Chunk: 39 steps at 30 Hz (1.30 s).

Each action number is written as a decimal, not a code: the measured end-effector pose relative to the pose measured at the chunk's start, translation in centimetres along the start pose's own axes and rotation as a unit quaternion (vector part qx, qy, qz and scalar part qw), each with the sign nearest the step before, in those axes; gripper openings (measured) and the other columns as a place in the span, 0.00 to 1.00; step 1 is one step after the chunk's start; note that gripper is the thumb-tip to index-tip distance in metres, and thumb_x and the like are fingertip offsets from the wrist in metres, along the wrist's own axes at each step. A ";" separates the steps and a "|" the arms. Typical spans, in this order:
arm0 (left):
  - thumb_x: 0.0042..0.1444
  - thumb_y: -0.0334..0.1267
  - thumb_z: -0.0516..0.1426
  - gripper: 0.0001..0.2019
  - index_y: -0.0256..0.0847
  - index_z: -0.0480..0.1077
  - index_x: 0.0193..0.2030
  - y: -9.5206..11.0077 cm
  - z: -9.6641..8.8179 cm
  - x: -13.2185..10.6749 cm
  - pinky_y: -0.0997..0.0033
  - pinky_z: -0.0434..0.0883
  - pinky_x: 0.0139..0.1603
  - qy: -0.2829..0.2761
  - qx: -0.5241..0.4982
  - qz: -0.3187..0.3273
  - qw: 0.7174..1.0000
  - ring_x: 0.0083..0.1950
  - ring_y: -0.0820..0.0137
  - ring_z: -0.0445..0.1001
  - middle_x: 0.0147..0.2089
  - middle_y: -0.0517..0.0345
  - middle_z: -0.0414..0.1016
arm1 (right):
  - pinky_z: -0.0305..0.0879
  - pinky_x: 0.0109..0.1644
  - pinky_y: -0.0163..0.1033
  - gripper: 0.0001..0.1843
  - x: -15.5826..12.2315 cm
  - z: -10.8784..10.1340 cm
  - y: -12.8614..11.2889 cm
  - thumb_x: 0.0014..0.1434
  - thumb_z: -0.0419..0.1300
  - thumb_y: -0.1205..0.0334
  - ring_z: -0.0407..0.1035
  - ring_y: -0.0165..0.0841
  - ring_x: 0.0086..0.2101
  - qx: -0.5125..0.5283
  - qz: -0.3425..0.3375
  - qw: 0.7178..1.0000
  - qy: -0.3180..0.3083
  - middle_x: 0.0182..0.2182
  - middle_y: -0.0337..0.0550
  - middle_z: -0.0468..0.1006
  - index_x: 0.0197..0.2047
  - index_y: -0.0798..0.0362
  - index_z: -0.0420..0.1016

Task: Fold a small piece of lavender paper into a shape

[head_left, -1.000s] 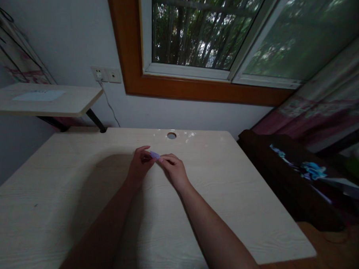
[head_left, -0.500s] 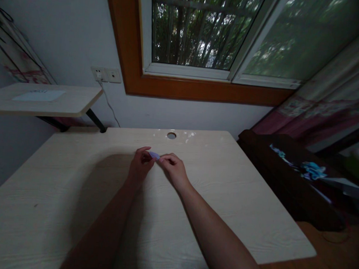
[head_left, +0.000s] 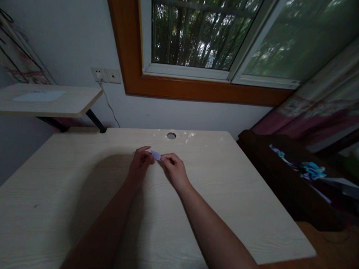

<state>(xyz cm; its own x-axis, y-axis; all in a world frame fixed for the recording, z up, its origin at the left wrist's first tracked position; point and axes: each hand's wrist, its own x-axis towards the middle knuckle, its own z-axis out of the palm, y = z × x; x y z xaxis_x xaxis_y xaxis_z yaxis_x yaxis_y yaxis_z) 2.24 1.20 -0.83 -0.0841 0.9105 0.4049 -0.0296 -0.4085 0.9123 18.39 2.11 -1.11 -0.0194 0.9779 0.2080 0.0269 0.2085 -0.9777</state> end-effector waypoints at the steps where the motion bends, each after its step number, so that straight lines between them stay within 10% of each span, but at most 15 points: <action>1: 0.63 0.45 0.57 0.17 0.43 0.64 0.56 0.2 0.0 -0.1 0.70 0.72 0.39 0.005 0.002 -0.006 1.000 0.34 0.73 0.74 0.35 0.60 0.72 | 0.61 0.38 0.38 0.08 0.0 0.0 0.0 0.56 0.64 0.54 0.66 0.33 0.32 -0.001 0.001 1.000 0.001 0.31 0.39 0.75 0.34 0.48 0.82; 39: 0.54 0.40 0.64 0.14 0.42 0.73 0.48 -0.2 -0.3 0.0 0.74 0.72 0.38 -0.016 0.083 -0.026 0.996 0.36 0.73 0.73 0.35 0.60 0.73 | 0.65 0.35 0.36 0.13 -0.2 0.5 -0.4 0.56 0.65 0.51 0.68 0.30 0.28 0.118 0.053 0.991 -0.025 0.28 0.38 0.75 0.39 0.51 0.78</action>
<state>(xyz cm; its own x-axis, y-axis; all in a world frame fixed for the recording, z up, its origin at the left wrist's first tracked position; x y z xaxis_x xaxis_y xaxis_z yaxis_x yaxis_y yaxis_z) 1.94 1.27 -1.05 -0.0550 0.9326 0.3566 0.1330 -0.3471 0.9283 17.89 1.81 -0.79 -0.0792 0.9909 0.1084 -0.2026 0.0905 -0.9751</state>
